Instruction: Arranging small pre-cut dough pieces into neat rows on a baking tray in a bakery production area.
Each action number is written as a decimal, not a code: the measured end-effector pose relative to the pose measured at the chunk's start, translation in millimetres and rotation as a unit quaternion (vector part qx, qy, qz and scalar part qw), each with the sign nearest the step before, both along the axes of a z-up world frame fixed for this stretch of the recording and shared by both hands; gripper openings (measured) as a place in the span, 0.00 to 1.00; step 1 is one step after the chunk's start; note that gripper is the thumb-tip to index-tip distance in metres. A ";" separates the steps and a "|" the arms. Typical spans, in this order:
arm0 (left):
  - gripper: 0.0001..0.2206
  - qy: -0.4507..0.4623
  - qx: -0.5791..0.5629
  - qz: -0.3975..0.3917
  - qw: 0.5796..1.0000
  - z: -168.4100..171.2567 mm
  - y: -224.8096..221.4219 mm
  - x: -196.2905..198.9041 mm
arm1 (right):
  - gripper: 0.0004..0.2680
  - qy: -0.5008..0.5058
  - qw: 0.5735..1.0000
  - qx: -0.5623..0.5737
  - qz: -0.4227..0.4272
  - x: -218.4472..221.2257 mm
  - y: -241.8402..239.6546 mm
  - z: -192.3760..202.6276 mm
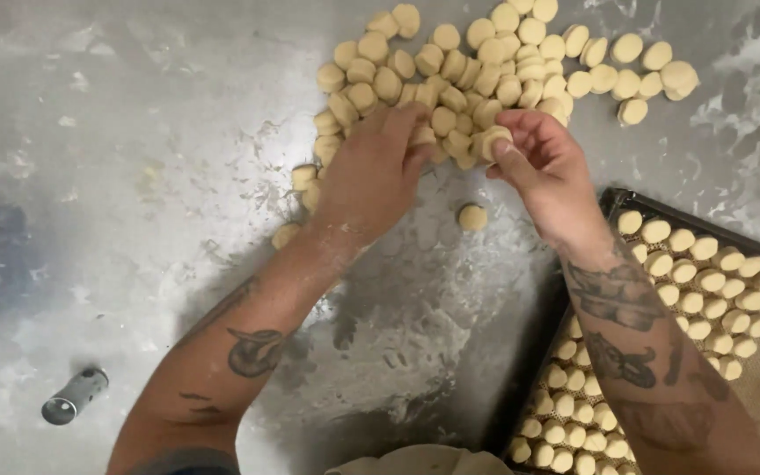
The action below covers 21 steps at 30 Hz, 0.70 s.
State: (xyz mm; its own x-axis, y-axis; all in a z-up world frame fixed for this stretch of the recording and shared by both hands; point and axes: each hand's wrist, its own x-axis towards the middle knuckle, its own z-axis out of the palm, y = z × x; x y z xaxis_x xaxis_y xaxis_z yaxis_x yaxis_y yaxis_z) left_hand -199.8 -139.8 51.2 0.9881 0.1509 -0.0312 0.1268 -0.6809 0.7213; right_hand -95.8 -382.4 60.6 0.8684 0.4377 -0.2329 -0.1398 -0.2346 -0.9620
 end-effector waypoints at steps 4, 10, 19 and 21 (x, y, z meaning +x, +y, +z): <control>0.09 -0.135 0.179 0.086 0.971 -24.0 -8.3 -6.2 | 0.09 0.019 0.996 -0.082 0.026 18.6 31.2 22.8; 0.23 -0.154 0.251 0.086 0.952 -22.1 -18.1 -16.2 | 0.11 -0.170 0.904 -0.323 0.221 6.2 41.3 13.9; 0.29 -0.114 0.061 -0.156 0.979 11.2 31.0 7.2 | 0.07 -0.435 0.829 -0.265 0.230 -59.9 -4.9 -30.3; 0.39 0.001 0.102 -0.198 0.975 23.5 32.1 27.1 | 0.21 -0.263 0.911 -0.243 0.205 -73.0 -16.2 -22.5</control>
